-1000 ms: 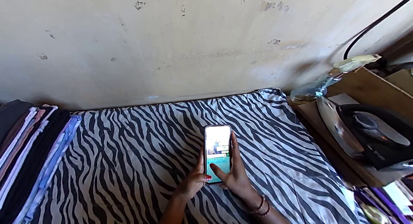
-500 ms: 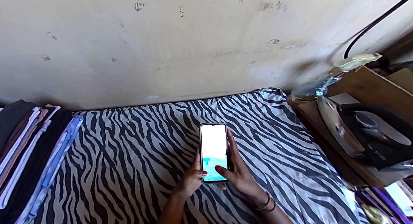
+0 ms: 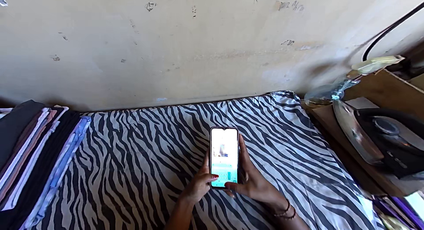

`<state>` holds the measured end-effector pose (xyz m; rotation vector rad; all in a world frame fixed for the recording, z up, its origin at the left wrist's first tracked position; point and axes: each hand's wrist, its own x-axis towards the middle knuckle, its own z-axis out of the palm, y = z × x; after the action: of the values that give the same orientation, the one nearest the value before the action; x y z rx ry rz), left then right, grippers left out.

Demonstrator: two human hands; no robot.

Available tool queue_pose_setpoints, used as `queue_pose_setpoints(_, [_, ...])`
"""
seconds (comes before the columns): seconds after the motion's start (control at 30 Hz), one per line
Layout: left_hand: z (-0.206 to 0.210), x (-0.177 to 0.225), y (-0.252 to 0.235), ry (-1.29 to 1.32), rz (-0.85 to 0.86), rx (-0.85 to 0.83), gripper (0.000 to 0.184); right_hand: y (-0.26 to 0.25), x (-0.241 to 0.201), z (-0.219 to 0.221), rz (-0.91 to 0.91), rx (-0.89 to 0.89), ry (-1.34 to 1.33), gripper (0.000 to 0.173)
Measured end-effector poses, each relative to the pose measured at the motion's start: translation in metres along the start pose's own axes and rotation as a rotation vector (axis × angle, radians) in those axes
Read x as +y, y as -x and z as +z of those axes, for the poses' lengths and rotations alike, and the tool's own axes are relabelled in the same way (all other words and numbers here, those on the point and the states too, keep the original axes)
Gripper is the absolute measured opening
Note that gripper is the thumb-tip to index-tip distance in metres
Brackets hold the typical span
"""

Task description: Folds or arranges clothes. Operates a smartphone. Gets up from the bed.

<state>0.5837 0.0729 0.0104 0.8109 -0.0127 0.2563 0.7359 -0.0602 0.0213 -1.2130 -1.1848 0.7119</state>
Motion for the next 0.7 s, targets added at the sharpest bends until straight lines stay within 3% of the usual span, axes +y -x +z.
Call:
queue_pose_setpoints(0.1, [-0.001, -0.001, 0.0, 0.004, 0.021, -0.03, 0.096, 0.0, 0.001, 0.001, -0.005, 0.029, 0.094, 0.139])
queue_pose_setpoints(0.23, [-0.005, -0.004, -0.002, 0.064, 0.03, -0.074, 0.095, 0.001, 0.0, -0.004, -0.01, -0.005, -0.1, 0.122])
queue_pose_setpoints(0.37, [-0.009, -0.006, -0.002, 0.068, 0.024, -0.117, 0.102, -0.001, 0.0, 0.002, -0.014, 0.054, -0.114, 0.115])
queue_pose_setpoints(0.57, [-0.003, -0.005, -0.001, 0.022, 0.032, -0.084, 0.11, -0.006, -0.003, 0.021, 0.025, 0.234, -0.011, 0.111])
queue_pose_setpoints(0.7, [-0.005, -0.006, -0.001, 0.013, 0.042, -0.086, 0.108, -0.005, 0.002, 0.022, 0.005, 0.256, 0.05, 0.117])
